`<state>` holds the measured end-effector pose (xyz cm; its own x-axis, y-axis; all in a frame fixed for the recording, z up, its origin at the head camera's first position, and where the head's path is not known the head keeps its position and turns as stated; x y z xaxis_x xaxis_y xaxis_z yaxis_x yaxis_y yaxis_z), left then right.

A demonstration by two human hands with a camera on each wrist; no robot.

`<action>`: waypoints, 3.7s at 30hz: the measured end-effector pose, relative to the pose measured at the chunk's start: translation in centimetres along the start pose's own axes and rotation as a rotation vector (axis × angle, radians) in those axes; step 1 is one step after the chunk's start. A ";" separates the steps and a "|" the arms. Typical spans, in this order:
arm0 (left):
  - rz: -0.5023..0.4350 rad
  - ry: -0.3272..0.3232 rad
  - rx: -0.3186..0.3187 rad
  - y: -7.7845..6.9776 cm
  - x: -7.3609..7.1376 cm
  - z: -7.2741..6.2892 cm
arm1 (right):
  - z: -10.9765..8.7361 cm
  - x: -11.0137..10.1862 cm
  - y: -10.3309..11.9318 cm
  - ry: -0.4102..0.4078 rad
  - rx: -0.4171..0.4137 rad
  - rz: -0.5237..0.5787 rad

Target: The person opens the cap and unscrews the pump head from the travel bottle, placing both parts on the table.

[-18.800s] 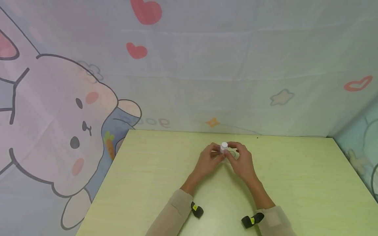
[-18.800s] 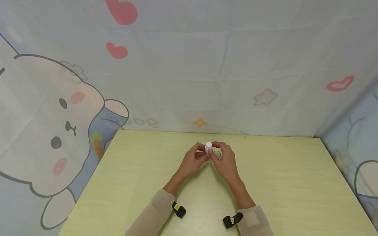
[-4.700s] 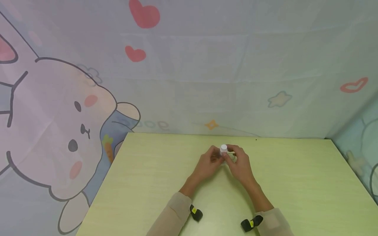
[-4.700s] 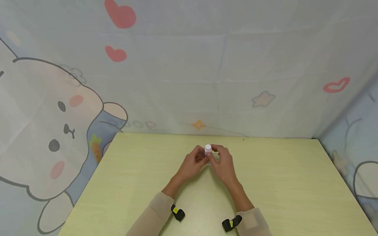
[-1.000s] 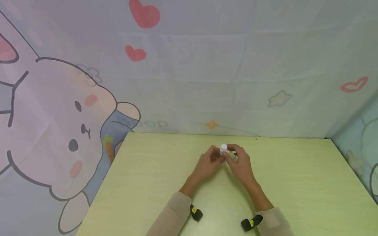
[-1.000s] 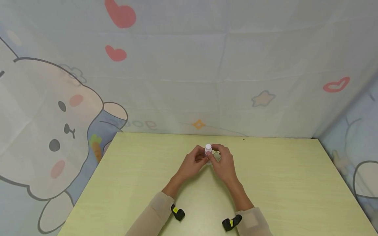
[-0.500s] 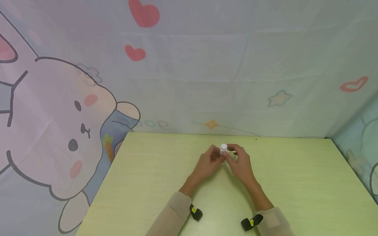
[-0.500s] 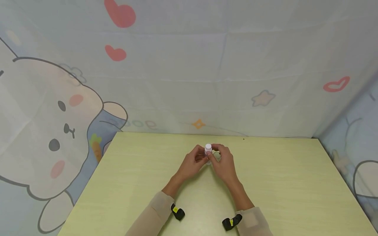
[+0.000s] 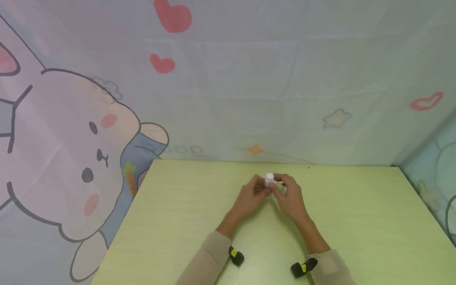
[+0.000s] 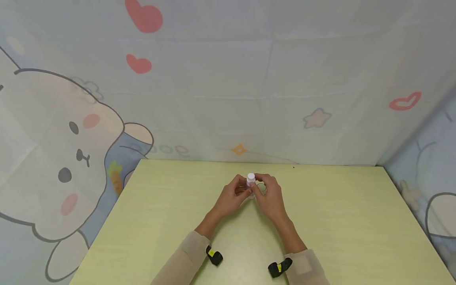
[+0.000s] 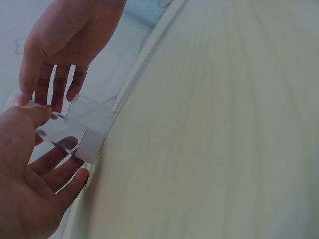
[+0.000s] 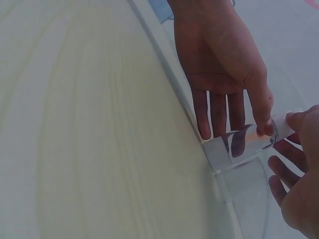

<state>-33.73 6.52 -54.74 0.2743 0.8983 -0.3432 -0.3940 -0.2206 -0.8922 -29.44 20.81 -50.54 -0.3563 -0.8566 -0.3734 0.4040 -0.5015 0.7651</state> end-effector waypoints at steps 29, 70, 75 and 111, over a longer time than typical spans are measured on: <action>-0.017 -0.013 0.013 0.1 0.0 0.1 | 0.0 -0.1 0.3 -0.023 -0.019 0.010; -0.010 -0.014 0.026 -0.2 0.1 0.0 | 0.0 -0.2 0.1 -0.025 0.010 0.015; -0.016 -0.014 0.018 -0.1 0.2 0.0 | 0.1 -0.2 0.2 -0.016 0.000 0.021; 0.000 -0.011 0.012 0.1 0.1 0.0 | 0.0 -0.1 -0.1 0.002 0.012 0.007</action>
<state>-33.73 6.64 -54.84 0.2644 0.9024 -0.3402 -0.4047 -0.2164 -0.8885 -29.45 20.90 -50.57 -0.3516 -0.8604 -0.3688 0.3968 -0.4938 0.7738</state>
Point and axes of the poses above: each hand's wrist, its own z-axis towards the middle knuckle, its own x-axis out of the palm, y = z × x, the point moved 8 cm from there along z, towards the middle knuckle, and after that the axes turned 6 degrees about -y, right-handed, at the moved point
